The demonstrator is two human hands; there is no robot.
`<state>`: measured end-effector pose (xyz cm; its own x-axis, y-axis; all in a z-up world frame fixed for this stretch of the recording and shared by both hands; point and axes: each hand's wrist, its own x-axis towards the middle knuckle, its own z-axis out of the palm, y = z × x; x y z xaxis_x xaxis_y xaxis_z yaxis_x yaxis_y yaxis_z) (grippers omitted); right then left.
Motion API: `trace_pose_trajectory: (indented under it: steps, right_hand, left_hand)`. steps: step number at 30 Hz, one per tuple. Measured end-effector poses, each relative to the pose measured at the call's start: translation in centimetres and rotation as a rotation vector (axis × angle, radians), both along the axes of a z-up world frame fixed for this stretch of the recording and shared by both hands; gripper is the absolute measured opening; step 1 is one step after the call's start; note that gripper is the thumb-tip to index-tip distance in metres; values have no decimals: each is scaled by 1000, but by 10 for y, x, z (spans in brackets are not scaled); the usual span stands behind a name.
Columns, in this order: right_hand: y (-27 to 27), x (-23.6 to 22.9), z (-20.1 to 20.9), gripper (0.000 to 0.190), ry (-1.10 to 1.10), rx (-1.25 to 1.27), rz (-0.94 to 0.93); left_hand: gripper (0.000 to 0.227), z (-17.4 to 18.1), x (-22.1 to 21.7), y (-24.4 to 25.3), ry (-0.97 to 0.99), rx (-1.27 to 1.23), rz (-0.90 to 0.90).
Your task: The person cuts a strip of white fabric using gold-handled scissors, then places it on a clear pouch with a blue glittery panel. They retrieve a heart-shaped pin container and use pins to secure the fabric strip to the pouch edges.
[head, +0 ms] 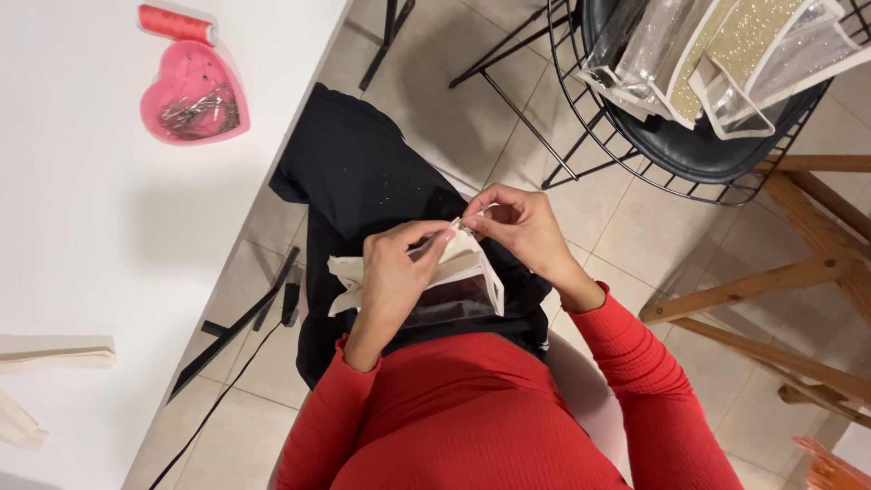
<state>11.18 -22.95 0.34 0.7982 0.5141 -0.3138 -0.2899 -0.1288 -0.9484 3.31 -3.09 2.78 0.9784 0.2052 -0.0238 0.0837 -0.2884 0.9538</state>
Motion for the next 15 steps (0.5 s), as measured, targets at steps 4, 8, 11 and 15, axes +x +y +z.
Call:
trace_pose_trajectory:
  steps: [4,8,11,15]
  right_hand:
    - [0,11,6,8,-19,-85,49]
    - [29,43,52,15,-219,-255,191]
    - [75,63,92,25,-727,-321,124]
    - [165,85,109,16,-1278,-266,209]
  left_hand:
    - [11,-5,0,0,-70,-17,14]
    - [11,-39,7,-4,-148,47,90]
    - [12,-56,19,-8,-79,131,138]
    - [13,-68,26,-13,-40,257,157]
